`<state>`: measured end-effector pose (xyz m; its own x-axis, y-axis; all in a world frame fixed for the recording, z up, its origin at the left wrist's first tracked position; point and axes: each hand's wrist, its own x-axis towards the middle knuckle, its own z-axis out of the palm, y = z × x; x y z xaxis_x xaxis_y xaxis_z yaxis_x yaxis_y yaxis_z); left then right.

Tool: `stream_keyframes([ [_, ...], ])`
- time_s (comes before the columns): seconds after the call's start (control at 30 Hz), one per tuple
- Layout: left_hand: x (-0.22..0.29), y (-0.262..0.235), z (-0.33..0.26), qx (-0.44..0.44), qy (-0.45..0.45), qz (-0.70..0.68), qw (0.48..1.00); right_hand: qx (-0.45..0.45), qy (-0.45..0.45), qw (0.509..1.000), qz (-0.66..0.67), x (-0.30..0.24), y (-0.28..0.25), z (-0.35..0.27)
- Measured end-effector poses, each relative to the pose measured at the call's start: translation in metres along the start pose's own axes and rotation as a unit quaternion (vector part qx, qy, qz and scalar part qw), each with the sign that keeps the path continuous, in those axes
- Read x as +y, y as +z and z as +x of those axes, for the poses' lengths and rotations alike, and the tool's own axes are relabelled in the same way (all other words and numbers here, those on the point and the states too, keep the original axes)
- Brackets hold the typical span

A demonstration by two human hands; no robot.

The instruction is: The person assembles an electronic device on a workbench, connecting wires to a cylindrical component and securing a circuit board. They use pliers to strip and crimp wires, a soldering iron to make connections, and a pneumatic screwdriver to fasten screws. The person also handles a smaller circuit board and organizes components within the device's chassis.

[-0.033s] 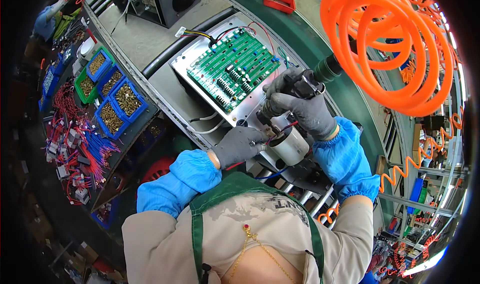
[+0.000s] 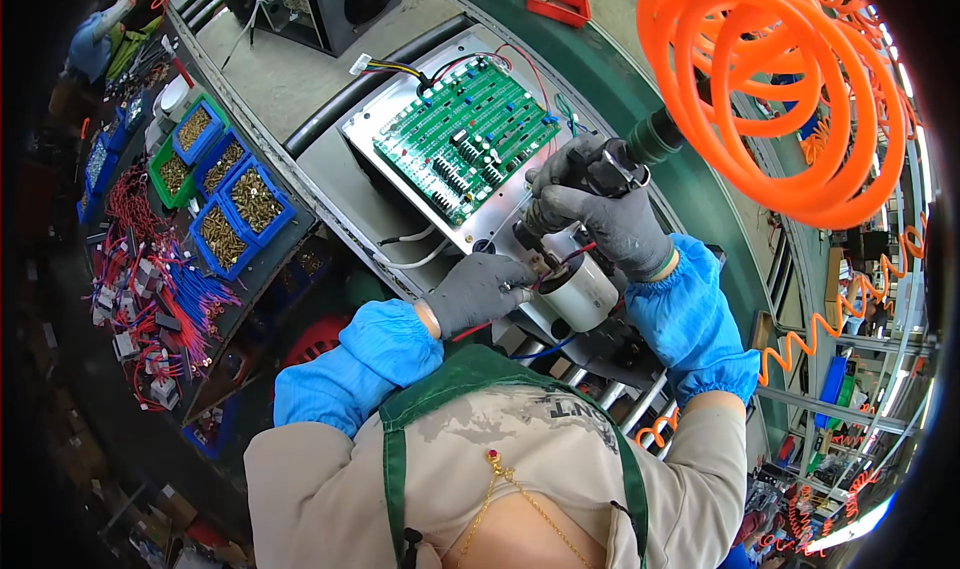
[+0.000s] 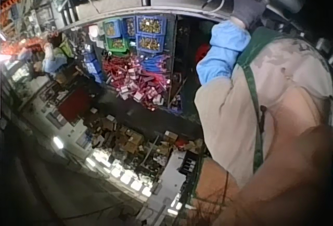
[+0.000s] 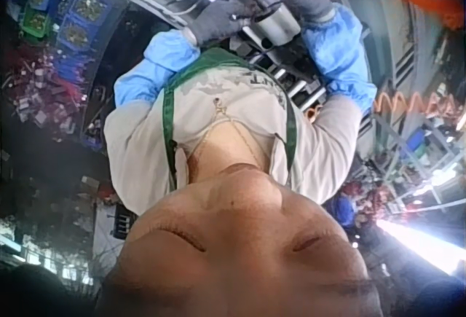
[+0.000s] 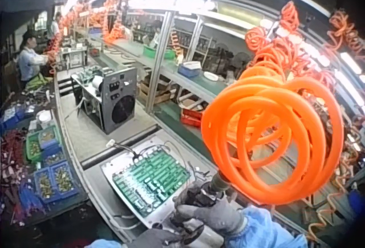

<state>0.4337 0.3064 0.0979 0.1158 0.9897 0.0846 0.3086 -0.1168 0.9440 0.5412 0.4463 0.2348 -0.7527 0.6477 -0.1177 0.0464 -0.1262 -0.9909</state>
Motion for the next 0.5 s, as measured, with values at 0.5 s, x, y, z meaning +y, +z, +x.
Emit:
stream_keyframes([
  [0.5,0.010,-0.001,0.008,-0.051,-0.047,0.055,0.996,0.064,-0.003,0.998,-0.015,0.005,0.002,0.004],
])
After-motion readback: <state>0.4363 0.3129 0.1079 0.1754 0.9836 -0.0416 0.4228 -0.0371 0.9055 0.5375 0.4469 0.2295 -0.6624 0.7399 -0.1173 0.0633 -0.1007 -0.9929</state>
